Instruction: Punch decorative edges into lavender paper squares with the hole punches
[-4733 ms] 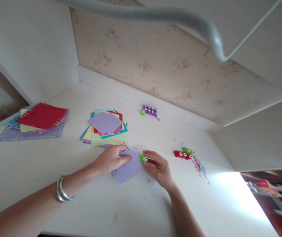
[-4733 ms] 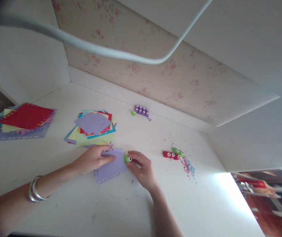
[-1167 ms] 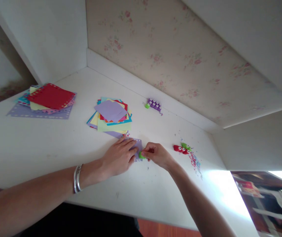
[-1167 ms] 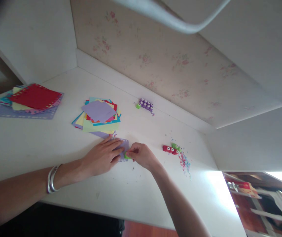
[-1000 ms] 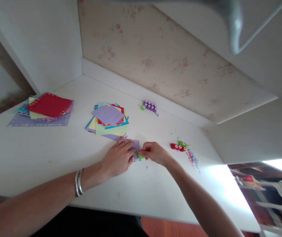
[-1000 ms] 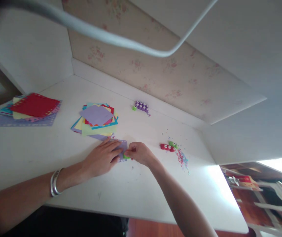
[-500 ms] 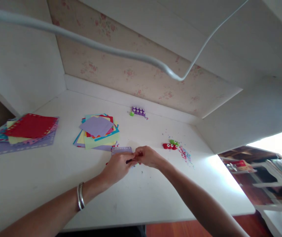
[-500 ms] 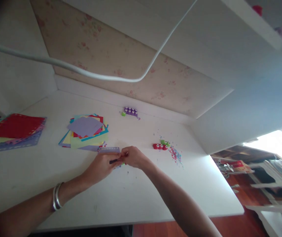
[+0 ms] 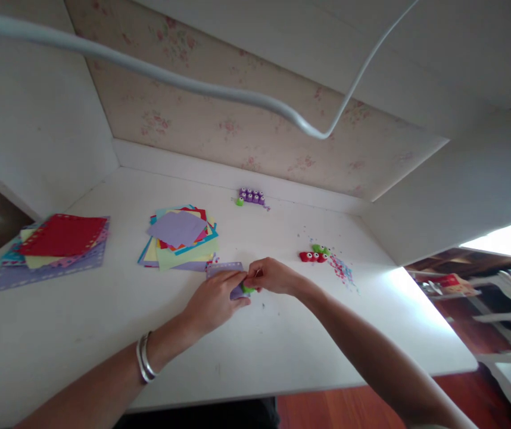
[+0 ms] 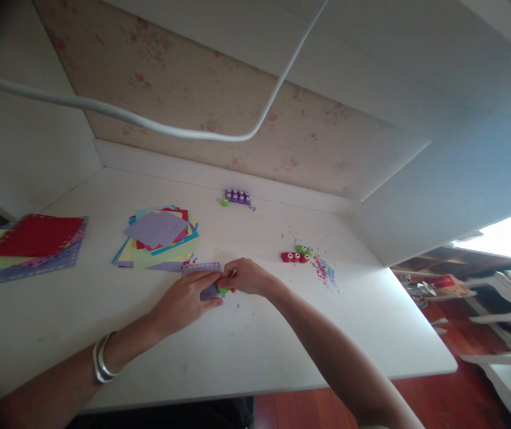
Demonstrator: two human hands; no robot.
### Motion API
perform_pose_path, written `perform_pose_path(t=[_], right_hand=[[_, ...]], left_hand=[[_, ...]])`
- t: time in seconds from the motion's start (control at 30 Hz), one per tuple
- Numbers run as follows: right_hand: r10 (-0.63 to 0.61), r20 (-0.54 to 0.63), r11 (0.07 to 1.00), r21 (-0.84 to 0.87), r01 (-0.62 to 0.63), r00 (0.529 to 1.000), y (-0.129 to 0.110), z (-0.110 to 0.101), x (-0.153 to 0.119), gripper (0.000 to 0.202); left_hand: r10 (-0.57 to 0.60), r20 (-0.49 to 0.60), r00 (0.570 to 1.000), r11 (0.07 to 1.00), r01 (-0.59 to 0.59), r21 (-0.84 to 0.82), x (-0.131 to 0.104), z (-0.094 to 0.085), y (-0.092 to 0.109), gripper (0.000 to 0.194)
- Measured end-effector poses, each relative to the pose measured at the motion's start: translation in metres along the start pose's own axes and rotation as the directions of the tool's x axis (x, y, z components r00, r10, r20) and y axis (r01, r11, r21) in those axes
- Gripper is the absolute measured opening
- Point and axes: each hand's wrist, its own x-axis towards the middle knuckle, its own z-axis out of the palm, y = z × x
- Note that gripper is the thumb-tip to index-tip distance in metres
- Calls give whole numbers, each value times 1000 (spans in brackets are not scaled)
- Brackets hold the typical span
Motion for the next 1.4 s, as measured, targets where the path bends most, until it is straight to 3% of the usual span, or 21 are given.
perform_pose_path(t=[0.13, 0.3, 0.43, 0.53, 0.6, 0.77, 1.07, 1.17, 1.3, 1.4], right_hand=[[3, 19, 1000, -17, -3, 1000, -2, -4, -3, 19], [-23, 25, 995, -93, 25, 999, -3, -16, -17, 21], [-79, -91, 975, -216, 58, 993, -3, -26, -36, 24], [-156, -231, 949, -303, 81, 960, -3, -20, -48, 25], [-194, -266, 931, -354, 91, 944, -2, -10, -52, 24], [-231, -305, 891, -447, 76, 924, 1, 10, -57, 17], [-199, -339, 878, -479, 13, 920, 0, 7, -61, 16], [-229, -320, 880, -471, 55, 919, 0, 10, -60, 13], [-186, -380, 940, -336, 53, 906, 8, -19, -58, 17], [-59, -587, 934, -317, -162, 807, 26, -68, -57, 22]], left_hand=[[26, 41, 999, 990, -31, 140, -6, -2, -5, 39], [47, 73, 996, 985, -58, 161, -6, -4, -2, 27], [40, 68, 997, 990, -49, 134, -5, -5, 0, 27], [32, 76, 997, 992, -40, 116, -5, -5, 0, 27], [16, 78, 997, 992, -26, 120, -5, -5, 0, 27], [-6, 88, 996, 990, -6, 144, -5, -6, 1, 22], [61, 70, 996, 984, -72, 165, -6, -1, -4, 21], [73, 63, 995, 981, -83, 178, -6, 0, -5, 20], [68, 73, 995, 978, -81, 193, -6, -1, -5, 19], [55, 88, 995, 979, -71, 190, -6, -2, -3, 19]])
